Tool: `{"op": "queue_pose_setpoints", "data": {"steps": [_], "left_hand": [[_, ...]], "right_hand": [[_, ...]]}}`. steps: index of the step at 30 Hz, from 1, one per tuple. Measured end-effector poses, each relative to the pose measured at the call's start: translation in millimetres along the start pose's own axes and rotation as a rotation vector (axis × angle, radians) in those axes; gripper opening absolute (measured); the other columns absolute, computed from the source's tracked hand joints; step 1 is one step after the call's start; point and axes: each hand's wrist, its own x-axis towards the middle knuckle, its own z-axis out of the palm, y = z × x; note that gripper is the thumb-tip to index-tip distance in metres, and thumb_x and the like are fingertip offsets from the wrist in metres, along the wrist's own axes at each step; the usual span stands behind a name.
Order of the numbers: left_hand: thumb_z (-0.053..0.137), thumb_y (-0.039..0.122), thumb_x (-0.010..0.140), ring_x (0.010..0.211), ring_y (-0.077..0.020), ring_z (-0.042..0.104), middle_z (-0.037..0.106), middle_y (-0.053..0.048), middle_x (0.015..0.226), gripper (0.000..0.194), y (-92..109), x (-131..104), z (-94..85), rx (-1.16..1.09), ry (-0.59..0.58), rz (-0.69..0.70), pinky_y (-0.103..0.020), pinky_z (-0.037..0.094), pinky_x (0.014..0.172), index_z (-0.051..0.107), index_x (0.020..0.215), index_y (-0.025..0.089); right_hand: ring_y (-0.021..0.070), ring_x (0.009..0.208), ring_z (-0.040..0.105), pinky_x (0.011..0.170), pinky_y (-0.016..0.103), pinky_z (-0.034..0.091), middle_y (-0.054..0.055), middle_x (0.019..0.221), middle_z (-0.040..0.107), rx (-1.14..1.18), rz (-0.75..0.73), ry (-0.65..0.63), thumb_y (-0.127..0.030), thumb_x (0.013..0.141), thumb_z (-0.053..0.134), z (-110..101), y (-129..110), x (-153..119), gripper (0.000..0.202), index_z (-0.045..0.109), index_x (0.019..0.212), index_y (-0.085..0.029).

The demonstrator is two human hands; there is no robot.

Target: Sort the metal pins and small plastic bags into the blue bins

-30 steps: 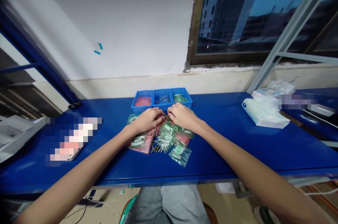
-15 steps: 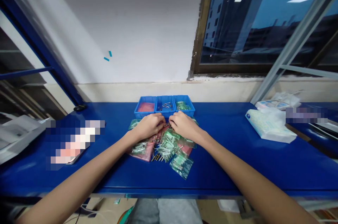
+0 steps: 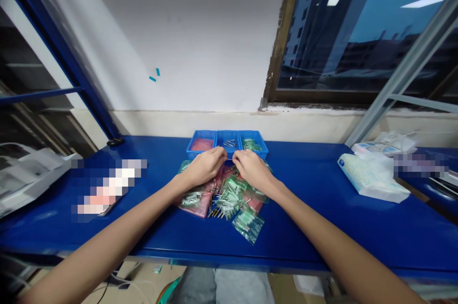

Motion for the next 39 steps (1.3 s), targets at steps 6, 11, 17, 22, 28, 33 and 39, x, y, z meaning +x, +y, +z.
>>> {"op": "queue_pose_setpoints", "data": {"steps": [6,11,17,22,28,33,39], "left_hand": [[0.041,0.022,0.102,0.091,-0.0197,0.063,0.062,-0.01,0.106,0.023,0,0,-0.3,0.002,0.045,0.11,-0.034,0.054,0.082,0.06,0.112,0.014],[0.045,0.024,0.102,0.094,-0.0202,0.062,0.064,-0.009,0.101,0.023,0,2,-0.6,0.025,0.093,0.132,-0.035,0.054,0.084,0.066,0.104,0.015],[0.048,0.023,0.101,0.092,-0.0208,0.063,0.068,-0.008,0.097,0.02,0,1,1.0,-0.019,0.119,0.072,-0.035,0.054,0.082,0.066,0.105,0.014],[0.042,0.019,0.103,0.098,-0.0178,0.064,0.067,-0.009,0.115,0.032,3,-1,1.7,-0.183,0.288,0.062,-0.033,0.054,0.086,0.054,0.133,0.018],[0.046,0.023,0.102,0.098,-0.0179,0.067,0.071,-0.008,0.11,0.024,7,1,3.6,-0.303,0.35,0.041,-0.035,0.054,0.089,0.063,0.118,0.019],[0.048,0.023,0.102,0.098,-0.017,0.069,0.074,-0.006,0.108,0.024,4,3,7.6,-0.307,0.358,0.041,-0.033,0.055,0.091,0.067,0.116,0.018],[0.052,0.024,0.101,0.087,-0.0162,0.068,0.073,-0.005,0.1,0.022,-2,1,8.2,-0.163,0.332,0.107,-0.029,0.056,0.078,0.069,0.114,0.02]], "right_hand": [[0.0213,0.082,0.059,0.076,0.033,0.041,0.005,0.085,0.066,0.055,0.027,0.058,-0.021,0.099,0.045,-1,-2,1,0.017,0.059,0.089,-0.02],[0.0198,0.08,0.061,0.076,0.032,0.042,0.003,0.082,0.067,0.193,0.055,0.108,-0.024,0.097,0.049,-3,-7,2,0.014,0.058,0.086,-0.021],[0.0187,0.077,0.065,0.072,0.031,0.046,0.003,0.082,0.07,0.326,0.109,0.113,-0.029,0.094,0.056,-3,-11,3,0.009,0.06,0.09,-0.022],[0.0161,0.067,0.063,0.065,0.029,0.046,0.002,0.08,0.071,0.406,0.152,0.074,-0.03,0.093,0.057,1,-8,3,0.014,0.062,0.102,-0.02],[0.0177,0.071,0.064,0.064,0.029,0.048,0.003,0.082,0.07,0.613,0.158,0.034,-0.032,0.093,0.055,5,-8,3,0.015,0.063,0.097,-0.02],[0.0185,0.076,0.067,0.075,0.033,0.05,0.003,0.077,0.07,0.754,0.131,0.076,-0.032,0.093,0.054,6,-9,5,0.015,0.061,0.091,-0.02],[0.0185,0.07,0.066,0.069,0.031,0.048,0.002,0.074,0.071,0.497,0.139,0.154,-0.03,0.094,0.054,1,-8,4,0.016,0.065,0.087,-0.02]]}}
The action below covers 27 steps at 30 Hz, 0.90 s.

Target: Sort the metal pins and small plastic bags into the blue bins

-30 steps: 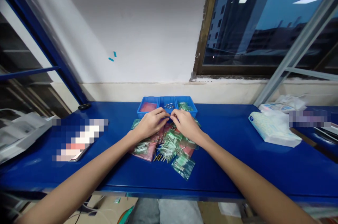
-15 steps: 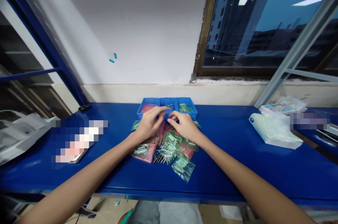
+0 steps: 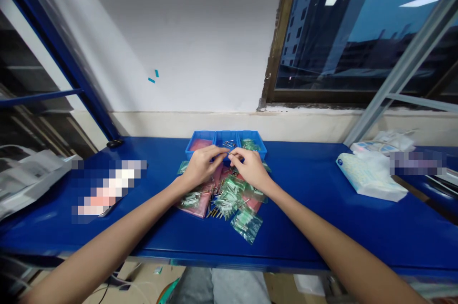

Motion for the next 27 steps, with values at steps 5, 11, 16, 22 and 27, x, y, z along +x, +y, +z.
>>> {"op": "queue_pose_setpoints", "data": {"steps": [5,11,16,22,27], "left_hand": [[0.056,0.028,0.1,0.076,-0.0128,0.063,0.065,-0.007,0.104,0.02,-1,-1,-1.4,0.146,0.071,0.027,-0.026,0.053,0.067,0.072,0.107,0.02],[0.059,0.022,0.097,0.087,-0.0171,0.068,0.073,-0.005,0.096,0.016,2,2,-1.7,-0.08,0.058,-0.026,-0.031,0.054,0.079,0.073,0.104,0.019],[0.058,0.017,0.093,0.075,-0.0148,0.064,0.075,-0.004,0.094,0.039,7,6,-3.7,-0.244,0.085,-0.259,-0.03,0.053,0.074,0.064,0.131,0.023],[0.063,0.019,0.087,0.075,-0.0152,0.066,0.073,-0.003,0.083,0.025,1,8,3.3,-0.471,0.011,-0.426,-0.026,0.05,0.07,0.07,0.111,0.017],[0.065,0.026,0.088,0.078,-0.0166,0.069,0.073,-0.004,0.081,0.013,-3,4,9.2,-0.606,-0.011,-0.436,-0.028,0.053,0.076,0.066,0.096,0.016]], "right_hand": [[0.0225,0.089,0.064,0.083,0.037,0.046,0.006,0.09,0.072,-0.288,-0.225,0.089,-0.025,0.098,0.05,-1,-1,-4,0.018,0.067,0.091,-0.02],[0.0206,0.083,0.065,0.079,0.034,0.048,0.004,0.086,0.07,-0.263,-0.203,0.166,-0.03,0.096,0.056,-1,-2,-4,0.013,0.065,0.091,-0.021],[0.0171,0.073,0.064,0.07,0.03,0.047,0.002,0.081,0.07,-0.189,-0.123,0.125,-0.028,0.092,0.062,-1,-5,-3,0.01,0.065,0.088,-0.021],[0.0165,0.073,0.065,0.069,0.028,0.045,0.001,0.079,0.071,-0.167,-0.098,0.027,-0.022,0.091,0.062,3,-5,-3,0.008,0.066,0.085,-0.02],[0.0174,0.074,0.065,0.071,0.029,0.045,0.002,0.08,0.071,-0.221,-0.124,0.027,-0.022,0.094,0.059,4,-5,-6,0.012,0.065,0.084,-0.02]]}}
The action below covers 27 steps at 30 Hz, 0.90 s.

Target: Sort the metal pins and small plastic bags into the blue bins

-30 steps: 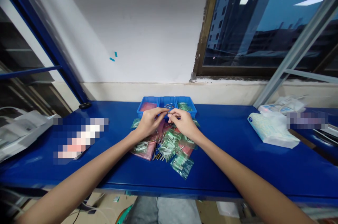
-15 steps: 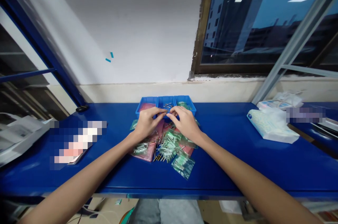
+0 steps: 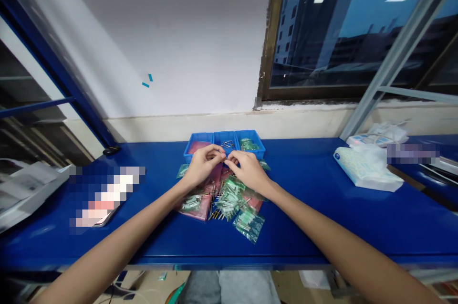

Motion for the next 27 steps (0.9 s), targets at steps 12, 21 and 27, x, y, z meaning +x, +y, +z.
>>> {"op": "queue_pose_setpoints", "data": {"steps": [12,21,27], "left_hand": [[0.053,0.027,0.095,0.074,-0.0161,0.065,0.074,-0.005,0.09,0.024,29,12,-51.7,0.607,-0.1,0.175,-0.028,0.048,0.072,0.072,0.106,0.019],[0.055,0.023,0.084,0.066,-0.0176,0.064,0.075,-0.007,0.083,0.023,26,14,-70.1,0.872,-0.406,0.14,-0.027,0.043,0.062,0.078,0.09,0.022],[0.068,0.024,0.069,0.056,-0.0159,0.063,0.07,-0.002,0.063,0.01,33,13,-104.7,0.789,-0.487,-0.107,-0.022,0.041,0.051,0.077,0.075,0.022]], "right_hand": [[0.0238,0.093,0.061,0.081,0.034,0.043,0.01,0.092,0.069,-0.504,-0.109,0.008,-0.028,0.101,0.046,-3,27,52,0.024,0.066,0.092,-0.018],[0.0232,0.094,0.061,0.083,0.037,0.045,0.008,0.094,0.068,-0.326,-0.108,-0.112,-0.026,0.1,0.045,-11,12,8,0.022,0.065,0.095,-0.02],[0.0226,0.088,0.062,0.08,0.037,0.045,0.006,0.089,0.069,-0.245,-0.082,-0.174,-0.023,0.099,0.047,-7,12,2,0.023,0.066,0.088,-0.021]]}}
